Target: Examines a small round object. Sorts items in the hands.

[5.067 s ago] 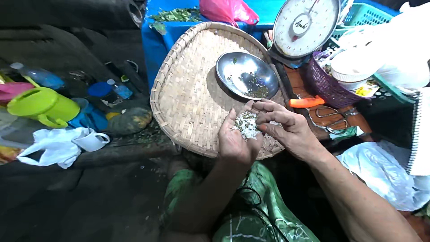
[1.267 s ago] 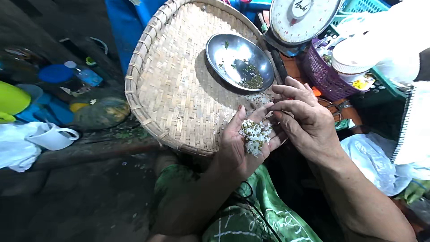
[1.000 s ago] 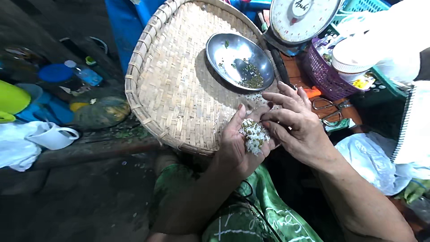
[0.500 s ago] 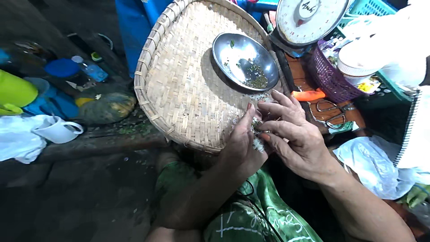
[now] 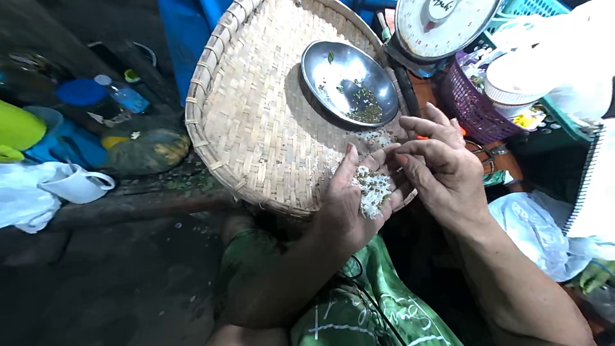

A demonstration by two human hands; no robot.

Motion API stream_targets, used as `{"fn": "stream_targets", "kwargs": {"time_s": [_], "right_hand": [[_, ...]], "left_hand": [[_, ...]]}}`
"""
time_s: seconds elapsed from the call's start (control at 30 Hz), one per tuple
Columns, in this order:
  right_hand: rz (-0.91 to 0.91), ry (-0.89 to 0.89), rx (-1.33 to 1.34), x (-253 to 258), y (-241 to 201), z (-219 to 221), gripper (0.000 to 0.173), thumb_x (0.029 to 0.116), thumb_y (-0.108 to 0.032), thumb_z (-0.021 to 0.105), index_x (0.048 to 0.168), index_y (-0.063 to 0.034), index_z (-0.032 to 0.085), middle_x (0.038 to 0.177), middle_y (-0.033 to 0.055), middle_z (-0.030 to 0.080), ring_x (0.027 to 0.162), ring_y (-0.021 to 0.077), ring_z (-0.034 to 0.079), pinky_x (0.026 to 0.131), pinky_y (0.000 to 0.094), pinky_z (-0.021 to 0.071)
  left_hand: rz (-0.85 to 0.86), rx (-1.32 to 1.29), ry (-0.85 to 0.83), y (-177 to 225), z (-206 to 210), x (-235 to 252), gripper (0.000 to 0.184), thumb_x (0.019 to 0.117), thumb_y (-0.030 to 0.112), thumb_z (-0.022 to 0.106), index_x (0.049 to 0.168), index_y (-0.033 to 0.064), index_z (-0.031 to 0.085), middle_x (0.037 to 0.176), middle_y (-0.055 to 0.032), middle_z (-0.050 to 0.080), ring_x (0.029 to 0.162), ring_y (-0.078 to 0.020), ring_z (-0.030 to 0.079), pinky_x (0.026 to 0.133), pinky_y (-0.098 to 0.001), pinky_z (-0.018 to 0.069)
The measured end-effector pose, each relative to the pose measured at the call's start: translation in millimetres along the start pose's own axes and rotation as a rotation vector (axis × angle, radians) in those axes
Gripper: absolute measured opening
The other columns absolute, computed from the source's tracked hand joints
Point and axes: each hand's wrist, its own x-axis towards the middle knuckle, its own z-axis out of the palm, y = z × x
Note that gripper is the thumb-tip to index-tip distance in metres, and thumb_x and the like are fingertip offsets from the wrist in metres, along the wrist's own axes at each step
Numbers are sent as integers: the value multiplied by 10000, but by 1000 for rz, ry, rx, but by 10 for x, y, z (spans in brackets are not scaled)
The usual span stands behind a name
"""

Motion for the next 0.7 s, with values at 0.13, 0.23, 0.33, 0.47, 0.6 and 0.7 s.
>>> {"fn": "stream_targets", "kwargs": {"time_s": [0.13, 0.23, 0.33, 0.47, 0.6, 0.7], "right_hand": [[9, -12, -58, 0, 13, 8, 216, 998, -173, 583, 1064, -113, 780, 1434, 142, 602, 1499, 397, 342, 1210, 693, 113], [-46, -53, 51, -28, -76, 45, 217, 1006, -191, 586, 1063, -105, 776, 1411, 157, 613, 1486, 409, 358, 1203, 702, 142], [-98, -88, 69, -74, -131, 133, 258, 1017, -287, 594, 1065, -114, 779, 1398, 157, 622, 1478, 428, 361, 1179, 745, 128], [-107, -113, 39, -105, -135, 218, 249, 1007, -292, 607, 1033, -130, 795, 1394, 138, 630, 1487, 442, 338, 1162, 777, 70], [-53, -88, 59, -72, -130, 152, 209, 1002, -202, 597, 936, -113, 774, 1363, 107, 659, 1486, 390, 368, 1184, 734, 89], [-10, -63, 24, -26, -87, 69, 206, 1002, -188, 593, 939, -102, 768, 1365, 98, 659, 1488, 367, 373, 1195, 710, 104]], "left_hand": [[-12, -22, 68, 5, 23, -7, 690, 1047, 605, 240, 1330, 62, 561, 1243, -133, 626, 1164, -254, 629, 1013, -432, 519], [2, 8, 77, -4, 32, -26, 643, 1037, 618, 276, 1212, 106, 623, 1129, -98, 673, 1069, -206, 665, 933, -397, 555], [-26, 48, 48, -11, 7, -44, 611, 1006, 670, 328, 1234, 180, 612, 1153, -54, 677, 1114, -166, 653, 959, -392, 544], [-44, 58, 64, -52, 3, -40, 608, 998, 678, 340, 1224, 188, 619, 1146, -45, 681, 1108, -151, 657, 941, -372, 554], [-56, 52, 143, -65, 46, -32, 650, 986, 700, 337, 1245, 170, 611, 1160, -67, 678, 1111, -182, 657, 929, -399, 557], [-47, 33, 132, -65, 49, -35, 693, 997, 697, 292, 1235, 136, 621, 1166, -90, 675, 1118, -209, 655, 955, -421, 549]]}}
